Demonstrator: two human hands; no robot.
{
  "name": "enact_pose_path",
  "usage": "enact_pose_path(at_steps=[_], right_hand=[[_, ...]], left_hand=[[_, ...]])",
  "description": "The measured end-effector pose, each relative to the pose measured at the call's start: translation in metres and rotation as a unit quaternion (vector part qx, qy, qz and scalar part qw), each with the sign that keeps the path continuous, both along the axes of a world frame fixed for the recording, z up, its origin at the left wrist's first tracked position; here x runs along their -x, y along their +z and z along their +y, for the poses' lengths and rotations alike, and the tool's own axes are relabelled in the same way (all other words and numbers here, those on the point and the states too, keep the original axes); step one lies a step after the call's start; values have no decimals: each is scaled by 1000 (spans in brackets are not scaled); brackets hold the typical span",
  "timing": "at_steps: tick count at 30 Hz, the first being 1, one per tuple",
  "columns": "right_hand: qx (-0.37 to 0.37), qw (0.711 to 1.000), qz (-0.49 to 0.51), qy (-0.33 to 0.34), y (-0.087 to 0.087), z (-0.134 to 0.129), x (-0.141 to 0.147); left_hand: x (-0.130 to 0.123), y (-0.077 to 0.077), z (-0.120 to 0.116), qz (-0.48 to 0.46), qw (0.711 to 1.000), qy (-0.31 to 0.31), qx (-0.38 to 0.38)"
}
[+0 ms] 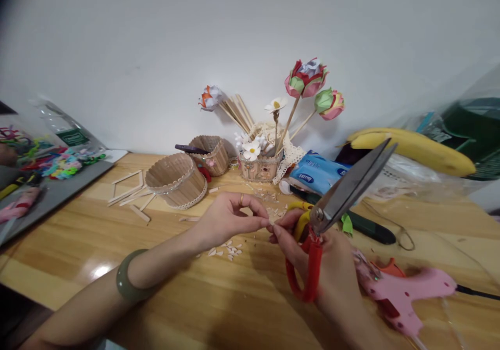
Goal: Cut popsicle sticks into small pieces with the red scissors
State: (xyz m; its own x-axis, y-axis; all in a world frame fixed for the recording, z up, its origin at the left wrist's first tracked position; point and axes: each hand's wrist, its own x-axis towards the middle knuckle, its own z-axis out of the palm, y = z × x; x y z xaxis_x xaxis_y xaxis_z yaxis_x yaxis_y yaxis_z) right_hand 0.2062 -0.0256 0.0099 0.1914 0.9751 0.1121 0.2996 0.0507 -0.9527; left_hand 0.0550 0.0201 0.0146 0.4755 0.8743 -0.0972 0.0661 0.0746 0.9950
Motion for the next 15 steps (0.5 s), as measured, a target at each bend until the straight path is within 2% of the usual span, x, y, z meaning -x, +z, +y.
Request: enact_pose_path(at_steps=[6, 15], right_hand=[[-21, 998, 10, 65, -4, -2, -7], [-37, 997, -6, 67, -11, -2, -9]], left_hand=[[-1, 9, 0, 14, 1000, -9, 25], [-1, 9, 1, -12, 997, -15, 72]])
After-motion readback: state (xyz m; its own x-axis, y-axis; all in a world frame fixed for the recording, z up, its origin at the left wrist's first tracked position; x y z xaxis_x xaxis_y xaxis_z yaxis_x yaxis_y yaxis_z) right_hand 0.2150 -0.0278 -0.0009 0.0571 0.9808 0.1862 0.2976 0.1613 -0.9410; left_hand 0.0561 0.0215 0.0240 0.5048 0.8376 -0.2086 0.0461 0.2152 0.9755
